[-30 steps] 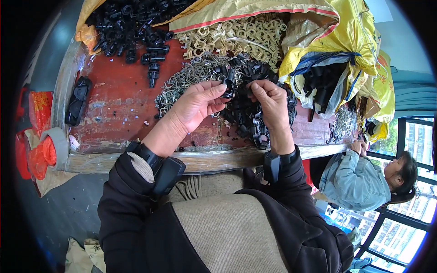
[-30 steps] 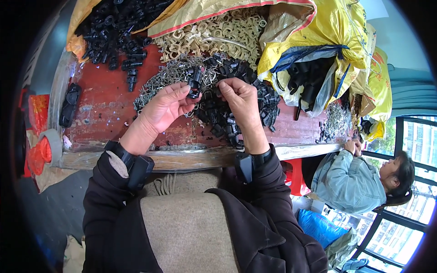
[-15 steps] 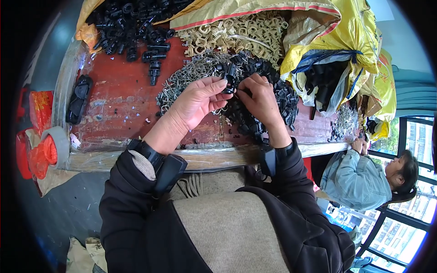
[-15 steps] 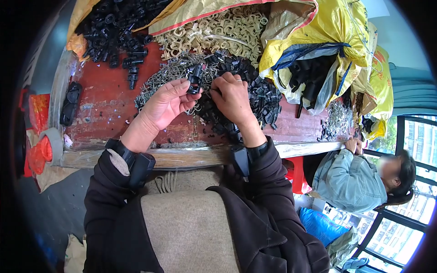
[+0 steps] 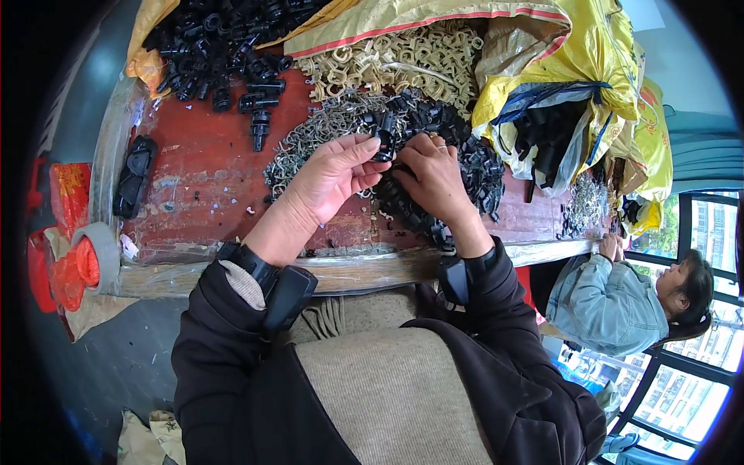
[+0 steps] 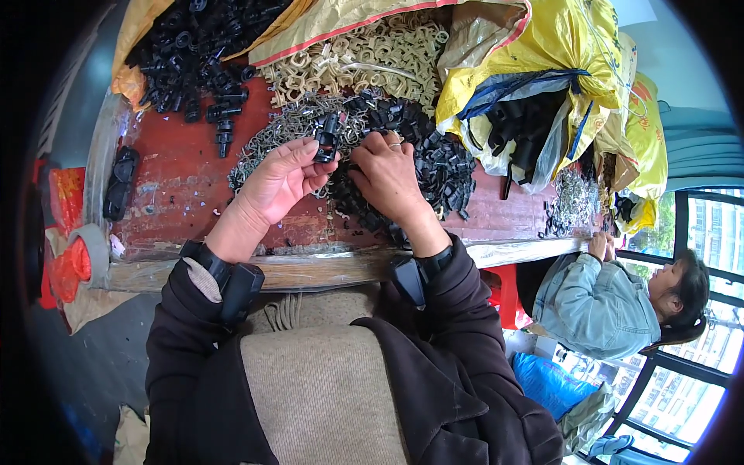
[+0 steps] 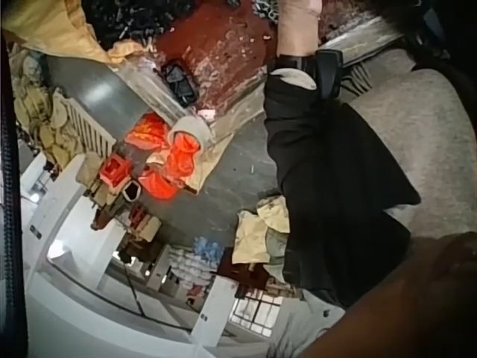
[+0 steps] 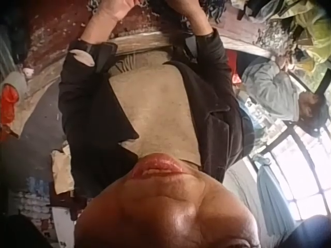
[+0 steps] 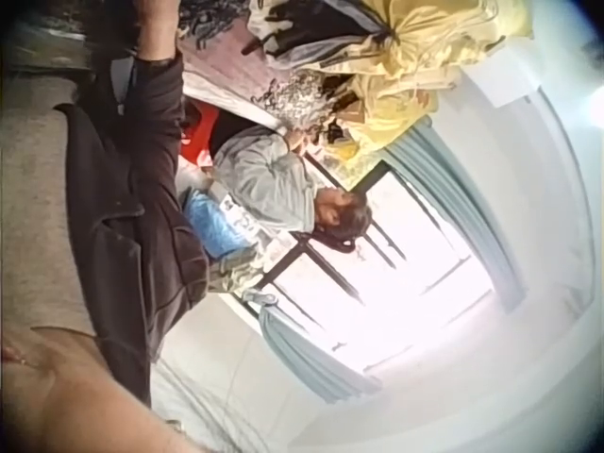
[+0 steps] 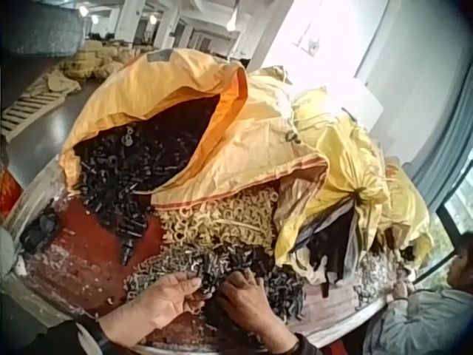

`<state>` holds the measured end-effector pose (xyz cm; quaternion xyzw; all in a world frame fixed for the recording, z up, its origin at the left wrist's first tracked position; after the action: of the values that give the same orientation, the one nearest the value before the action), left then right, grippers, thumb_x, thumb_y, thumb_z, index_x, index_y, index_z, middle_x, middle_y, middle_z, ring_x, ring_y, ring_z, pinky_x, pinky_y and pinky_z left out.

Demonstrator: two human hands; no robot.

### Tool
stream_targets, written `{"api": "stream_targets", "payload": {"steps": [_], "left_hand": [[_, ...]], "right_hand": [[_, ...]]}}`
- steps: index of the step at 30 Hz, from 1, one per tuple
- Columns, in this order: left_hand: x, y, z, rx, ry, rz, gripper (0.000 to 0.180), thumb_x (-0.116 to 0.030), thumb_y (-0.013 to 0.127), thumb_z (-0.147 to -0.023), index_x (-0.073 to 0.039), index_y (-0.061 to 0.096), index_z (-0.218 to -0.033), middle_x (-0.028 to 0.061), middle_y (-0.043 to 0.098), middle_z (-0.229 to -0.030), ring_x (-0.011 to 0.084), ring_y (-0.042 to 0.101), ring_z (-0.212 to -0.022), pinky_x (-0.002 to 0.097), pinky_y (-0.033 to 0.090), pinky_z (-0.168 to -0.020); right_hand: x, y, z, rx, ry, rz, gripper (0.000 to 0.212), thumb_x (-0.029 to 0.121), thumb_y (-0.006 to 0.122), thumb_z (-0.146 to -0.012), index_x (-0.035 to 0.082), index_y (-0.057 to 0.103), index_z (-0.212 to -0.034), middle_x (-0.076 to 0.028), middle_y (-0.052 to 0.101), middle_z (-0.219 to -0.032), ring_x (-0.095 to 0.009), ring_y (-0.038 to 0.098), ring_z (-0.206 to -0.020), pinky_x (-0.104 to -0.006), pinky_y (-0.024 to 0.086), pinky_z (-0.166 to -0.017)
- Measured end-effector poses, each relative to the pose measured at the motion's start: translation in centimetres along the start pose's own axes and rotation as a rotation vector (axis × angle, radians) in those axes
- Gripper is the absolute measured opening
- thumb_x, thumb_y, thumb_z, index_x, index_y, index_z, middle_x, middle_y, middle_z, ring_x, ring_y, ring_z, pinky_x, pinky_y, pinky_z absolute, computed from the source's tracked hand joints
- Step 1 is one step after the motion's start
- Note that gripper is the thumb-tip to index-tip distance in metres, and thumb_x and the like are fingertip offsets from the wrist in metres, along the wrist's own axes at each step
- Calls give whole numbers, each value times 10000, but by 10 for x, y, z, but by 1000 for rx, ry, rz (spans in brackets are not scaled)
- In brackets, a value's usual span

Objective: Assembling small black plastic components with metal springs and connectors at a factory workstation.

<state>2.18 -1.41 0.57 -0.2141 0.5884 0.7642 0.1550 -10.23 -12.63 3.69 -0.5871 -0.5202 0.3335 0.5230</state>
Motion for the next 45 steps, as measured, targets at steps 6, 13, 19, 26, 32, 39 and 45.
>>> {"api": "stream_targets", "payload": {"steps": [6, 13, 19, 26, 32, 39, 45], "left_hand": [[1, 1, 0, -1, -7, 6, 178, -170, 552, -771, -63, 523, -910, 72, 574, -881, 135, 550, -779, 236, 453, -666], [2, 2, 2, -27, -8, 3, 158, -168, 559, -768, -73, 530, -891, 43, 572, -843, 126, 554, -760, 227, 452, -652], [1, 8, 3, -4, -12, 1, 147, -177, 568, -766, -88, 534, -878, -9, 563, -783, 97, 557, -734, 206, 447, -635], [0, 9, 5, 89, -50, -30, 199, -168, 539, -780, -53, 520, -941, 39, 576, -835, 107, 555, -748, 220, 452, -648], [1, 11, 8, 204, -110, -60, 258, -166, 523, -788, -16, 499, -997, 73, 583, -861, 117, 560, -760, 224, 457, -655], [0, 16, 8, 203, -137, -71, 238, -170, 551, -770, 11, 546, -925, 85, 594, -827, 135, 577, -742, 222, 471, -686], [1, 8, 7, 189, -96, 52, 220, -171, 536, -778, 2, 547, -914, 100, 587, -859, 149, 573, -768, 229, 475, -691]], "right_hand": [[-15, 3, 3, -179, -20, -227, 91, 83, 571, -709, 54, 561, -794, -48, 519, -713, -200, 499, -655, -284, 381, -581], [-7, -7, 3, -67, 462, -965, 114, 108, 486, -810, 16, 551, -793, -39, 548, -685, -110, 509, -591, -214, 398, -562], [5, -3, 4, -100, 607, -1438, 146, 146, 453, -837, 17, 521, -831, -41, 541, -674, -95, 501, -581, -206, 403, -557], [2, 1, 7, 79, 675, -1867, 119, 124, 443, -837, 16, 470, -879, -10, 504, -630, -69, 446, -513, -181, 382, -510], [15, -4, 6, 171, 762, -2049, 124, 121, 442, -827, 39, 466, -916, 32, 413, -557, -55, 391, -479, -172, 352, -499], [17, 1, 11, 256, 804, -2083, 154, 141, 419, -839, 39, 459, -947, 31, 434, -579, -61, 405, -478, -168, 347, -478], [25, -1, 20, -174, 594, -1506, 106, 95, 460, -826, 9, 476, -885, -19, 530, -670, -74, 484, -550, -185, 398, -500]]}}
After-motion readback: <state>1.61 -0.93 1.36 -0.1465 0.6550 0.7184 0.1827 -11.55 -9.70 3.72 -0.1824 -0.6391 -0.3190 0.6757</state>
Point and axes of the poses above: each hand's wrist, its own z-axis away from the middle knuckle, its own y-axis out of the palm, x = y × z, the point moved 1 cm from there along -z, towards the middle knuckle
